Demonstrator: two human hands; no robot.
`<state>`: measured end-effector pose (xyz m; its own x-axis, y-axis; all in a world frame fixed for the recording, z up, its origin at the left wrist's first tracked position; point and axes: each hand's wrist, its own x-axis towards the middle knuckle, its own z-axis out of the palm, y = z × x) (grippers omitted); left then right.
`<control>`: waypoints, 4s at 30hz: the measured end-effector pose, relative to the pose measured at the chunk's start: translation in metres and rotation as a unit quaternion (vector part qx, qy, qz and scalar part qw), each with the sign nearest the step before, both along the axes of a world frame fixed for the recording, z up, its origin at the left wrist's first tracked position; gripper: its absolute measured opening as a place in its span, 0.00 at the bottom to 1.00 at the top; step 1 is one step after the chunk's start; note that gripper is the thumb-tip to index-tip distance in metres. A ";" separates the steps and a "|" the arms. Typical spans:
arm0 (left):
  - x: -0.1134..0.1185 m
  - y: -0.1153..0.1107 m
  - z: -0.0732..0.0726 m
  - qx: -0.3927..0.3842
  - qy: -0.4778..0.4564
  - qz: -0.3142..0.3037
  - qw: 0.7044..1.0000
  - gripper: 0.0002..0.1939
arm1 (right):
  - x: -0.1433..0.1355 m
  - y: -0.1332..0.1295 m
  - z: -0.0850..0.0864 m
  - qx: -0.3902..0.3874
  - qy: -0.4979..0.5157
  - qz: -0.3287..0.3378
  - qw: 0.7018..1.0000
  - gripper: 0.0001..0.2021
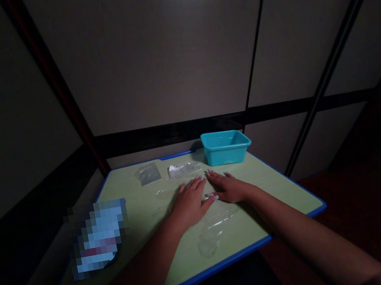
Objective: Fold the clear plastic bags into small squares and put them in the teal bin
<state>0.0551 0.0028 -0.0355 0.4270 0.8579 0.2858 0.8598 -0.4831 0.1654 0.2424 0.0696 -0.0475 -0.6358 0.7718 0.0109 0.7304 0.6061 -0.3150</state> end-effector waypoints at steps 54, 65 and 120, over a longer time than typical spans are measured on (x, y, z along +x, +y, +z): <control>-0.041 0.021 -0.013 -0.155 0.078 0.155 0.973 0.52 | 0.002 -0.007 0.014 -0.040 -0.094 -0.092 0.991 0.44; -0.025 0.011 0.000 -0.051 0.044 0.040 0.997 0.38 | 0.001 -0.006 0.011 -0.021 -0.062 -0.074 0.995 0.38; -0.023 0.008 -0.001 0.001 -0.029 -0.037 0.999 0.10 | 0.003 0.008 0.006 0.100 0.171 0.059 0.979 0.09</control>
